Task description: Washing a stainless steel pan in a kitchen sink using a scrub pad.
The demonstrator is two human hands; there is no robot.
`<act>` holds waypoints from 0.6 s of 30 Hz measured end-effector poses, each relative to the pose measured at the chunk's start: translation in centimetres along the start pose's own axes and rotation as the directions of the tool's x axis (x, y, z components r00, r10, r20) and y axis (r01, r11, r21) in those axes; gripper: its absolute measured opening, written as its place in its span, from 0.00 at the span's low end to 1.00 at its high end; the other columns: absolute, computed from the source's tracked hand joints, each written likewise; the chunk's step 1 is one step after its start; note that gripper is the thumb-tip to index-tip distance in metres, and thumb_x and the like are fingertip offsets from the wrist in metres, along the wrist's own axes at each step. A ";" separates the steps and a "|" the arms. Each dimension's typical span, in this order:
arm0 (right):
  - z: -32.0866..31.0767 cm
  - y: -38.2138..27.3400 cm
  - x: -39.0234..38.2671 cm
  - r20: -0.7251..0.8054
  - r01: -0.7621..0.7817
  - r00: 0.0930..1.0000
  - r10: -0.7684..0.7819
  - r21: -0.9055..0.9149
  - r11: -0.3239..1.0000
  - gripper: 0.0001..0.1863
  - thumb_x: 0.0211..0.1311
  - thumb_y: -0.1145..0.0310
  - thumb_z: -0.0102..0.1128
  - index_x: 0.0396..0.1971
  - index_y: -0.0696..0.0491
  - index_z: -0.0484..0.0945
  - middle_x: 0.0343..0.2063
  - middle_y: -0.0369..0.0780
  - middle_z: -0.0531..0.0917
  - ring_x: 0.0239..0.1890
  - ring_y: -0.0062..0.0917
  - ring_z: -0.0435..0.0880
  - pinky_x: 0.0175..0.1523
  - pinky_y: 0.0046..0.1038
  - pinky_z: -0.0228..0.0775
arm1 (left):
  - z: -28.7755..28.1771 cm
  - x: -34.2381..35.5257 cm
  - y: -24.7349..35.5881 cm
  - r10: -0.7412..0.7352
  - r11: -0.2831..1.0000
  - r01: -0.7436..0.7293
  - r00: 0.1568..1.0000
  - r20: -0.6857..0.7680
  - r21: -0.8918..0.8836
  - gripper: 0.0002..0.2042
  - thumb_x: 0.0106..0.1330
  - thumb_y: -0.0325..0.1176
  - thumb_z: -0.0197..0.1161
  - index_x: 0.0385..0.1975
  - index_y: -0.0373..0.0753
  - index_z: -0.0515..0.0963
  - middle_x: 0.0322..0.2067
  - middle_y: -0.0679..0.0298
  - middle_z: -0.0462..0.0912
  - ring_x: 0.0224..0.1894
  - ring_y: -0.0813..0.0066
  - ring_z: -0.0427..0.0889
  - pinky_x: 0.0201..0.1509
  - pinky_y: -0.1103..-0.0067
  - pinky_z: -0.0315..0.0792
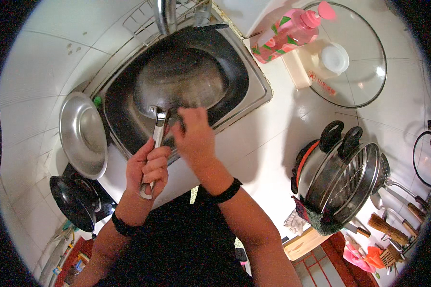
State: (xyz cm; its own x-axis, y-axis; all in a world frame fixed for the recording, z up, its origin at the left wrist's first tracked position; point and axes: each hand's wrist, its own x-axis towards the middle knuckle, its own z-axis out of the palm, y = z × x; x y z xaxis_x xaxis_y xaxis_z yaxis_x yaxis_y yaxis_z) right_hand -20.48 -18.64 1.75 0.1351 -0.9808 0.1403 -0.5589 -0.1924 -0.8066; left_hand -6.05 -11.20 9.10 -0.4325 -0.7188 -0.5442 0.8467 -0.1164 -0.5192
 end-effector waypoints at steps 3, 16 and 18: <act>-1.6 2.1 2.8 -0.145 -0.099 0.985 0.098 0.000 0.995 0.15 0.62 0.70 0.64 0.48 0.56 0.78 0.43 0.50 0.79 0.47 0.47 0.82 0.53 0.42 0.76 | 0.2 0.2 -0.2 0.014 0.998 -0.014 1.000 0.012 0.066 0.21 0.84 0.37 0.45 0.72 0.42 0.64 0.28 0.69 0.61 0.19 0.83 0.59 0.16 0.83 0.57; -2.2 3.0 6.2 -0.071 -0.014 0.997 0.000 -0.192 0.981 0.18 0.63 0.71 0.61 0.53 0.52 0.78 0.43 0.48 0.77 0.41 0.48 0.84 0.44 0.46 0.79 | -1.8 0.1 -0.3 0.078 0.902 0.001 0.983 -0.165 0.431 0.17 0.82 0.37 0.51 0.68 0.57 0.68 0.27 0.74 0.59 0.20 0.86 0.57 0.16 0.88 0.50; -1.0 0.3 5.0 0.116 0.013 0.993 0.008 -0.178 0.984 0.18 0.64 0.69 0.59 0.54 0.52 0.77 0.42 0.47 0.76 0.39 0.48 0.84 0.44 0.45 0.80 | -1.8 -0.5 0.0 0.113 0.887 -0.021 0.979 -0.172 0.462 0.17 0.82 0.36 0.51 0.67 0.57 0.68 0.26 0.74 0.59 0.20 0.86 0.57 0.16 0.88 0.50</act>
State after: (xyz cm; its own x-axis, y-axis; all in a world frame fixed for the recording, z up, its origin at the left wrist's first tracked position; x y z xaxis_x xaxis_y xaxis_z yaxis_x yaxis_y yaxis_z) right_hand -20.83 -23.63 2.79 0.2246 -0.9722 0.0666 -0.6935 -0.2075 -0.6899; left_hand -6.37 -9.58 8.19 -0.3811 -0.5983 -0.7048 0.9030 -0.4045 -0.1448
